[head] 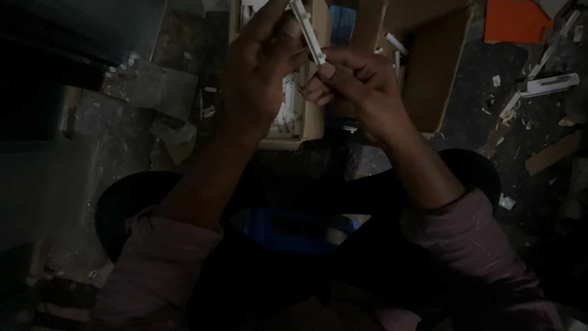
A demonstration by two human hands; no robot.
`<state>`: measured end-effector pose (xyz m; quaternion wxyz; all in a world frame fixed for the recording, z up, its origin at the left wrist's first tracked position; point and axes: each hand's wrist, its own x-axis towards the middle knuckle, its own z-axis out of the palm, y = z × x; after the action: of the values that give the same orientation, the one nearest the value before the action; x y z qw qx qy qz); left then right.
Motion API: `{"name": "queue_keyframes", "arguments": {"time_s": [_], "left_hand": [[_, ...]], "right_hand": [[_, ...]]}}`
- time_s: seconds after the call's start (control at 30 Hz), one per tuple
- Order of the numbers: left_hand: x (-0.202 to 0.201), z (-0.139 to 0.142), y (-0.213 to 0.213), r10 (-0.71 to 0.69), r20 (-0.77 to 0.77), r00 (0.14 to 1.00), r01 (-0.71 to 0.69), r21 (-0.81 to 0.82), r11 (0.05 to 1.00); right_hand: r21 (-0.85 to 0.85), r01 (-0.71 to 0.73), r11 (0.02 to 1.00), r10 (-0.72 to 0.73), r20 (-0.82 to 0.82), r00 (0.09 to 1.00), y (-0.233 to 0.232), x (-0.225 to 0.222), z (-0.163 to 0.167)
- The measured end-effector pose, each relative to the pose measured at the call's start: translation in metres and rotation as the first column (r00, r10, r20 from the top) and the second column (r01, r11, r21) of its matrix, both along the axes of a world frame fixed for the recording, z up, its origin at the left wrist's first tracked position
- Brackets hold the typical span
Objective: The person sits on the floor and assembles small white plastic components by hand, fitting pieces together one at a time and placing completed assemblies into cardboard boxes filled with similar parts. The person repeatedly picks parts from the boxes, joins them, and sets the joined pieces back.
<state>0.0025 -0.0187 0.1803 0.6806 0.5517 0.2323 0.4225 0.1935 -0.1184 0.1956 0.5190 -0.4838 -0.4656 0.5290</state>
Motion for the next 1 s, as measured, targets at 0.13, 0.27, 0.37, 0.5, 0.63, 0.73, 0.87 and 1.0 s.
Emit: {"name": "queue_keyframes", "arguments": {"time_s": [0.13,0.27,0.37,0.5,0.63,0.73,0.87,1.0], "left_hand": [[0.005,-0.009,0.003,0.038,-0.081,0.996,-0.011,0.307,0.952],[0.004,-0.015,0.005,0.024,-0.061,0.998,-0.002,0.335,0.942],[0.002,-0.015,0.006,0.04,-0.1,0.994,0.0,0.364,0.931],[0.002,-0.014,0.007,0.03,-0.082,0.996,0.004,0.39,0.921],[0.002,-0.01,0.008,0.038,-0.086,0.996,-0.003,0.374,0.927],[0.0,-0.004,0.007,0.082,-0.112,0.99,-0.029,0.408,0.912],[-0.004,0.002,-0.002,0.111,-0.189,0.976,-0.029,0.39,0.92],[-0.003,0.001,-0.009,0.194,-0.181,0.964,-0.065,0.548,0.834]], "right_hand": [[0.043,0.0,0.999,0.0,0.006,1.0,0.001,0.003,0.001],[0.056,-0.003,0.998,0.002,0.018,1.0,0.001,0.004,0.0],[0.047,0.0,0.999,-0.001,0.017,1.0,0.001,0.005,0.0],[0.039,0.005,0.999,-0.005,0.01,1.0,0.001,0.007,0.001],[0.033,-0.013,0.999,0.014,-0.037,0.999,0.0,0.009,0.0],[0.031,-0.042,0.999,0.043,-0.037,0.998,0.001,0.008,0.0],[0.112,-0.002,0.994,-0.027,0.259,0.965,-0.001,0.002,0.0],[0.407,-0.024,0.913,-0.203,0.505,0.839,-0.002,0.006,-0.005]]}}
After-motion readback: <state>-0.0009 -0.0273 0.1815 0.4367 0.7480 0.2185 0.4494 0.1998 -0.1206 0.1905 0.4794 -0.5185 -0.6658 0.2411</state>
